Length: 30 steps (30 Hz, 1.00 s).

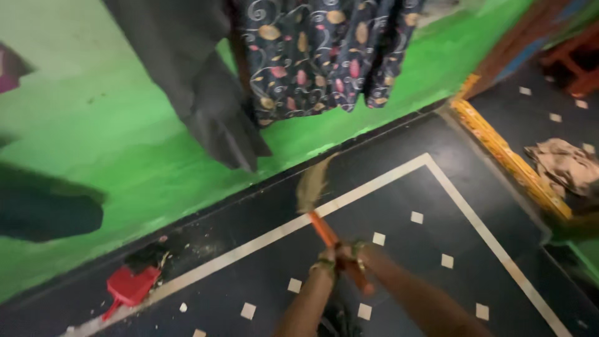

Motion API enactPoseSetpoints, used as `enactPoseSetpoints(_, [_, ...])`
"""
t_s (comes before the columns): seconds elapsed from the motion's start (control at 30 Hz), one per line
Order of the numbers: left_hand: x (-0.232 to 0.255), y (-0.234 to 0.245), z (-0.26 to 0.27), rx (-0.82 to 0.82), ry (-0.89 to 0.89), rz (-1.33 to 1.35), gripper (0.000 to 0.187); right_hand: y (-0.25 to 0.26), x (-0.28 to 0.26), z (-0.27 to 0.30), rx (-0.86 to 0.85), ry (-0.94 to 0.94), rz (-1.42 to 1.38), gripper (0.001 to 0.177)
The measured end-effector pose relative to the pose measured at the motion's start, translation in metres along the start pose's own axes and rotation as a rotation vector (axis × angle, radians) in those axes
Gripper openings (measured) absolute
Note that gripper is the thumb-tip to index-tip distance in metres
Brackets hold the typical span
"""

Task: The person sweeps debris and dust across the floor using a broom and collects it into a dustpan.

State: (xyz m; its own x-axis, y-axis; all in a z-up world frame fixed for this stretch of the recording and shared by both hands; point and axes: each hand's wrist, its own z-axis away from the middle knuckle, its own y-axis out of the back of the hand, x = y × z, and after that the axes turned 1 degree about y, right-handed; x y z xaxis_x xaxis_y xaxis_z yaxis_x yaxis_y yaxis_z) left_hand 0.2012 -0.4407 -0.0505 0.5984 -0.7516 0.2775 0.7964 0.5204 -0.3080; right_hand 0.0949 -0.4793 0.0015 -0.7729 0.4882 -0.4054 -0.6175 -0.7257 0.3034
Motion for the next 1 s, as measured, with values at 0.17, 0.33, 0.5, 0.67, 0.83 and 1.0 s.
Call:
enactPoseSetpoints(0.17, [0.024,0.091,0.028,0.199,-0.117,0.254,0.042,-0.100,-0.084,-0.058,-0.263,0.366,0.577,0.032])
enactPoseSetpoints(0.33, [0.031,0.135,0.056,0.380,-0.249,0.515,0.041,-0.145,-0.126,-0.051,-0.320,0.584,0.821,0.035])
enactPoseSetpoints(0.5, [0.014,0.124,0.070,0.495,-0.325,0.696,0.040,-0.129,-0.138,-0.040,-0.400,0.666,0.952,0.037])
enactPoseSetpoints(0.67, [0.001,0.081,0.073,0.535,-0.480,0.700,0.033,-0.079,-0.100,-0.025,-0.472,0.805,0.540,0.037])
enactPoseSetpoints(0.83, [-0.015,0.040,0.067,0.539,-0.395,0.544,0.043,-0.066,-0.054,0.003,-0.618,0.699,0.015,0.030])
enactPoseSetpoints(1.0, [-0.065,-0.003,0.066,0.291,-0.408,0.804,0.050,-0.116,-0.017,0.061,0.122,0.769,2.637,0.035])
